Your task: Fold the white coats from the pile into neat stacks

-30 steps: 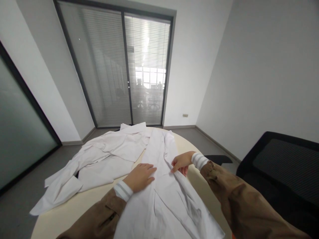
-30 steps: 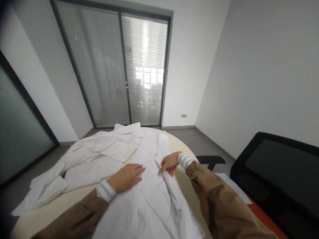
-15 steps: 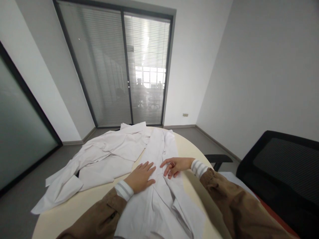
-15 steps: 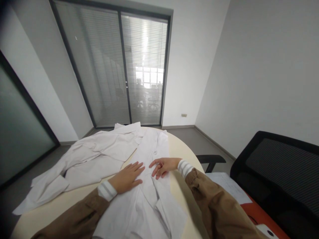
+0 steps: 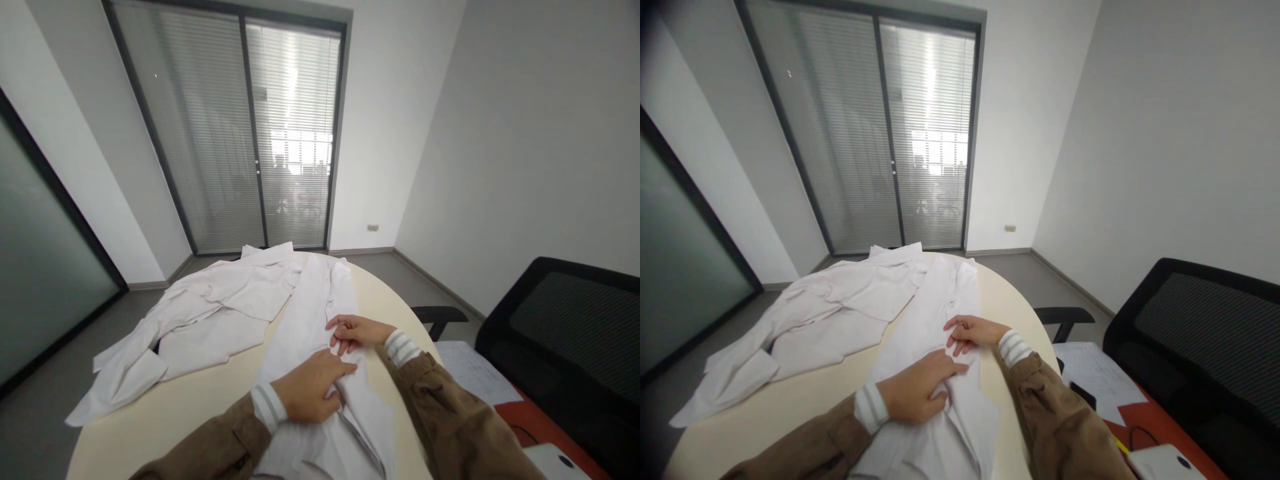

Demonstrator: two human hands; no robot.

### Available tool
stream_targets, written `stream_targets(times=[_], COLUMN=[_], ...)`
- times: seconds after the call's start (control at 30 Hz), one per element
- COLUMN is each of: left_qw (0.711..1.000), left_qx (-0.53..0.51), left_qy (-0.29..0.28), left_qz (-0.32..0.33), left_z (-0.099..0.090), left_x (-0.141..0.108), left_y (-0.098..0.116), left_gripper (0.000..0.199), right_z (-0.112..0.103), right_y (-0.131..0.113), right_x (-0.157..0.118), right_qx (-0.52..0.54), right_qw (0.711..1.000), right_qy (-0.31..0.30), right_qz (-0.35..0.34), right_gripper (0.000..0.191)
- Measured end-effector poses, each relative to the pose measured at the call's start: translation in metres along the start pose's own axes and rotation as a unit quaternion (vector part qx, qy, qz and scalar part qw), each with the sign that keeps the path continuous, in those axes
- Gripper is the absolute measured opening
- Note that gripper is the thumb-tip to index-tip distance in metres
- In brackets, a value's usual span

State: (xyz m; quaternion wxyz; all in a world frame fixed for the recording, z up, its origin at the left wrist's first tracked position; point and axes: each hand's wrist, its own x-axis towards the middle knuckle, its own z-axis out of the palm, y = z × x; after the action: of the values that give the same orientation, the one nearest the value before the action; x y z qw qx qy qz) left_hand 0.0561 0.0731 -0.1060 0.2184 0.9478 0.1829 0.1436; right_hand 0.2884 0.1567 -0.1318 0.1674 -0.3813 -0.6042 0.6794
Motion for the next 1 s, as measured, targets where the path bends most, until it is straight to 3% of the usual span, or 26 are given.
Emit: stream_targets(times=[0.23, 0.4, 0.57, 0.73, 0.83, 0.9, 1.0], left_qw=[0.996, 0.995, 0.984, 0.976, 0.978, 0.978, 0.974], left_qx=[0.004, -0.040, -0.022, -0.086, -0.038, 0.022, 0.150], left_qy=[-0.064, -0.083, -0.142, -0.146, -0.190, -0.201, -0.149], left_qz=[0.060, 0.037, 0.109, 0.134, 0.078, 0.051, 0.082], left_z=[0.000, 0.002, -0.005, -0.031, -0.035, -0.029, -0.008], left_x=[0.002, 0.001, -0.001, -0.008, -0.013, -0.014, -0.013], left_y=[0.010, 0.026, 0.037, 0.048, 0.054, 0.059, 0.066], left_gripper=[0.033, 0.052, 0.020, 0.018, 0.020, 0.030, 0.029], right_z=[0.008, 0.013, 0.013, 0.013, 0.014, 0.014, 0.012], right_y=[0.010, 0.009, 0.009, 0.007, 0.006, 0.007, 0.010], right_x=[-0.002, -0.005, -0.006, -0.007, -0.008, -0.008, -0.007], right_qx=[-0.020, -0.055, -0.065, -0.080, -0.085, -0.098, -0.154], right_qw=[0.987, 0.982, 0.981, 0.978, 0.978, 0.975, 0.957], right_qy=[0.137, 0.152, 0.157, 0.163, 0.166, 0.172, 0.204], right_qz=[-0.077, -0.094, -0.095, -0.100, -0.097, -0.102, -0.135], right_gripper=[0.055, 0.052, 0.050, 0.046, 0.044, 0.040, 0.031])
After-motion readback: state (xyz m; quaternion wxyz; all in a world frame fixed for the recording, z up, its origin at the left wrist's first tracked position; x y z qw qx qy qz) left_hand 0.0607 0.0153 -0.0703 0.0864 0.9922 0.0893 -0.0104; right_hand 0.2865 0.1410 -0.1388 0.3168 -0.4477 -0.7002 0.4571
